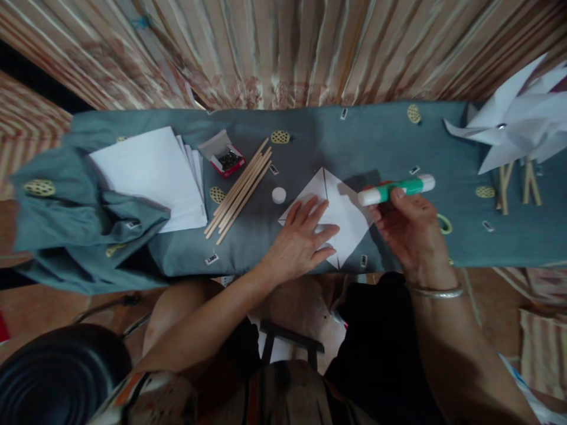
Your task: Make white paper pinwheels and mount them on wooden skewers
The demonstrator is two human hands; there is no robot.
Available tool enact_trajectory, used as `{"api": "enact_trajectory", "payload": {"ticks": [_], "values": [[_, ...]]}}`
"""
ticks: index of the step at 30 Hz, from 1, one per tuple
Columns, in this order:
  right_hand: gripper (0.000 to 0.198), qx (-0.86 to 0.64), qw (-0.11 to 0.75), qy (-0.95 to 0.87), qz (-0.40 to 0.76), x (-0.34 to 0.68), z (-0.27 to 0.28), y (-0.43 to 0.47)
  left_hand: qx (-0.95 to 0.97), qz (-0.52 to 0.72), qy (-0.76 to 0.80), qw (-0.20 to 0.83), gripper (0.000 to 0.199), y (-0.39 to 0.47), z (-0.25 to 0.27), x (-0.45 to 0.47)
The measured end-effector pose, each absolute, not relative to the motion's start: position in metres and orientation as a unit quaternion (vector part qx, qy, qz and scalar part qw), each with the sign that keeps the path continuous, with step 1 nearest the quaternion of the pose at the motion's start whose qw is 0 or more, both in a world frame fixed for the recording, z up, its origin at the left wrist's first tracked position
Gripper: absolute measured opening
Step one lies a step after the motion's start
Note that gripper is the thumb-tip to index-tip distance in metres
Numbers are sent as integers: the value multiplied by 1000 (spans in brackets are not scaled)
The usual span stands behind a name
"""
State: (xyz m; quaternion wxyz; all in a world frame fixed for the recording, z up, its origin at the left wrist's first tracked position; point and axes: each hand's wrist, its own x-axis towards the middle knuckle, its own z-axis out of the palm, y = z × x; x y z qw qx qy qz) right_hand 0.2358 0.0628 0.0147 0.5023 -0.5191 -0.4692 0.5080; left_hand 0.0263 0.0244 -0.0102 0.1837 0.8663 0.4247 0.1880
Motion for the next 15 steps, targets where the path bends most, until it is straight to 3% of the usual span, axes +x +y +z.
{"api": "enact_trajectory", "payload": {"ticks": [8,15], "values": [[24,-479,523,-408,576,238,7,58,872,253,397,137,34,16,-2,13],[26,-456,516,-393,609,222,5,53,788,264,552,70,39,44,4,-24]]}}
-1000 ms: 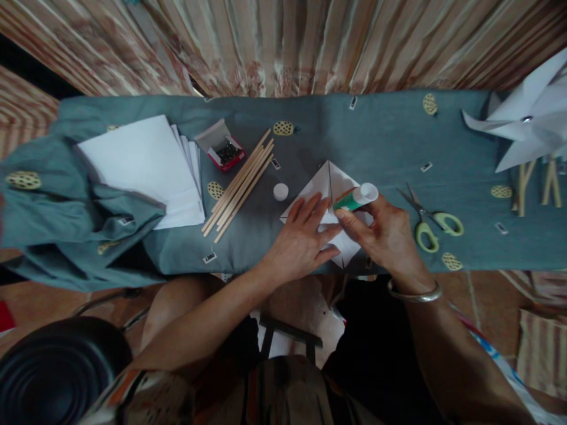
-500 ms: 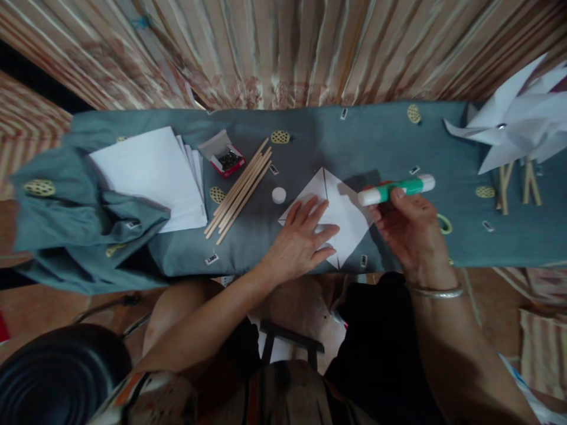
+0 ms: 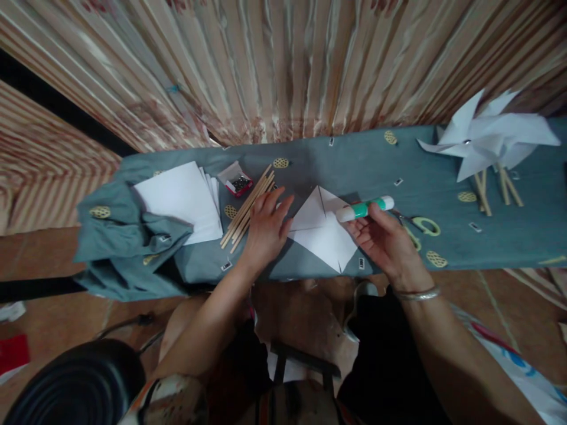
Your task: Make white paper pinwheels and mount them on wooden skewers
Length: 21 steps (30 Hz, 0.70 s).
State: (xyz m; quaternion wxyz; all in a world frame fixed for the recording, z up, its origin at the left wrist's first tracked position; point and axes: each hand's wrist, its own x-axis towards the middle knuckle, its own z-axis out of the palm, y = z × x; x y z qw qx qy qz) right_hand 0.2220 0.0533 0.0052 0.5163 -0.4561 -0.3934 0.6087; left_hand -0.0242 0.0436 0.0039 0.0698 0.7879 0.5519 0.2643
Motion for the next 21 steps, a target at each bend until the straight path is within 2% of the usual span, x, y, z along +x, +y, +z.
{"api": "enact_trajectory", "payload": {"ticks": [4,7,9,11,13,15,18,21], "values": [[27,-450,508,-355,643,212,10,49,778,229,575,107,33,59,2,-33],[28,-449,493,-359,654,210,14,47,745,277,584,165,29,61,3,-34],[30,-454,493,-351,654,210,16,46,688,348,589,241,27,59,5,-32],[32,-460,493,-336,658,210,16,46,602,418,575,364,28,53,8,-27],[30,-458,494,-323,665,208,16,45,503,457,537,499,33,45,11,-19],[26,-445,504,-305,675,205,16,44,426,475,495,590,36,39,14,-12],[26,-427,523,-266,689,200,17,43,365,483,465,646,40,33,14,-3],[28,-425,525,-238,698,195,18,43,345,487,459,658,42,33,11,-1]]}}
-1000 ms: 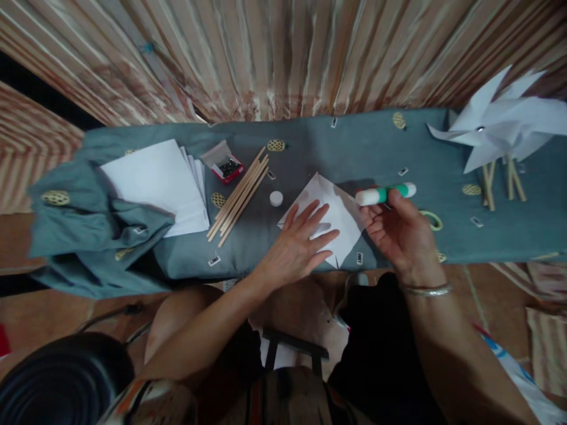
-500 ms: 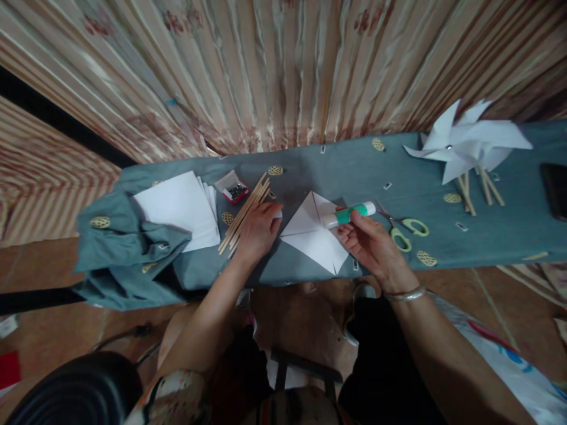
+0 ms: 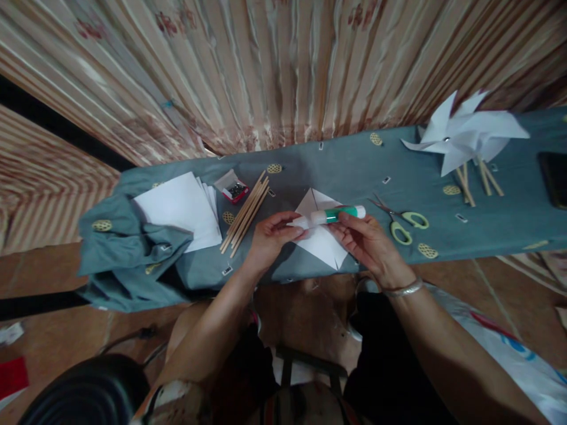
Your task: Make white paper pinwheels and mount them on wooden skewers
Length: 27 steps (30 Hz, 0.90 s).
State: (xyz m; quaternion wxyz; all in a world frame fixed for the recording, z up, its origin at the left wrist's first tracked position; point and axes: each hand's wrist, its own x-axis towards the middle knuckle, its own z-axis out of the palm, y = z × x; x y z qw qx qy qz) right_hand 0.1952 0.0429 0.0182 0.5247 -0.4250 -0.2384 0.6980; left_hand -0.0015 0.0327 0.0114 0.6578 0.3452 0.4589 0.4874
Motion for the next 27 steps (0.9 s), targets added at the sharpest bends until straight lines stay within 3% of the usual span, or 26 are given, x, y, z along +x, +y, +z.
{"api": "enact_trajectory", "payload": {"ticks": [27], "values": [[35,-470,482,-248,697,180,28,39,398,467,465,638,38,32,15,-3]]}}
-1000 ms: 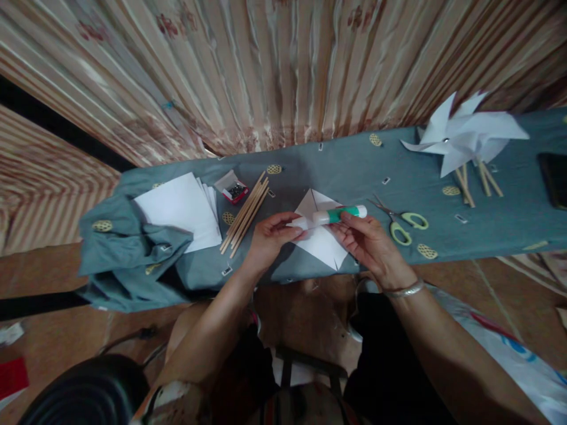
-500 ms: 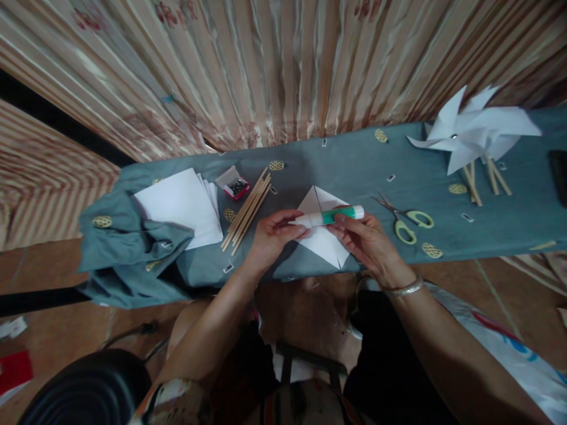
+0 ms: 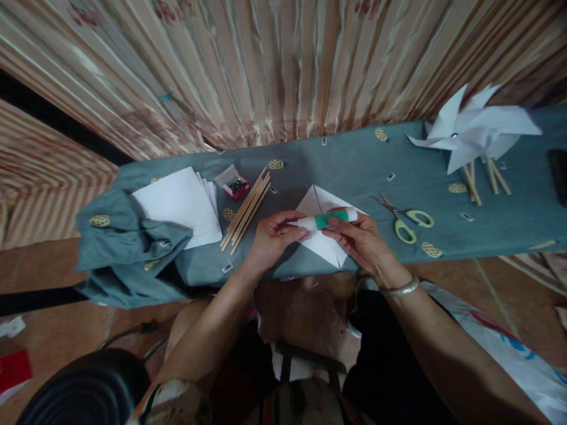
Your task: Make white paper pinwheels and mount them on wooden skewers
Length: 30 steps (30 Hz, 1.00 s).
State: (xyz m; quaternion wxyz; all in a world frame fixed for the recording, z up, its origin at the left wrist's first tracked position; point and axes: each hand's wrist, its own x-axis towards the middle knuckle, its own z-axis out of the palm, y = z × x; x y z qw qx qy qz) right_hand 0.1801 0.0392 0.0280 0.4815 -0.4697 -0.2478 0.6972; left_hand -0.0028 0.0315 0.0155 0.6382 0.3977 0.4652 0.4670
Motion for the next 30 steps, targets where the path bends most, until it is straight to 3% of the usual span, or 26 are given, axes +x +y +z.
{"api": "enact_trajectory", "payload": {"ticks": [7,23,30], "values": [[35,-468,475,-257,699,176,26,37,446,447,479,611,40,29,10,-8],[39,-458,452,-349,681,158,16,38,604,424,536,411,28,29,12,-23],[40,-528,484,-467,518,197,12,40,686,348,611,186,20,43,4,-47]]}}
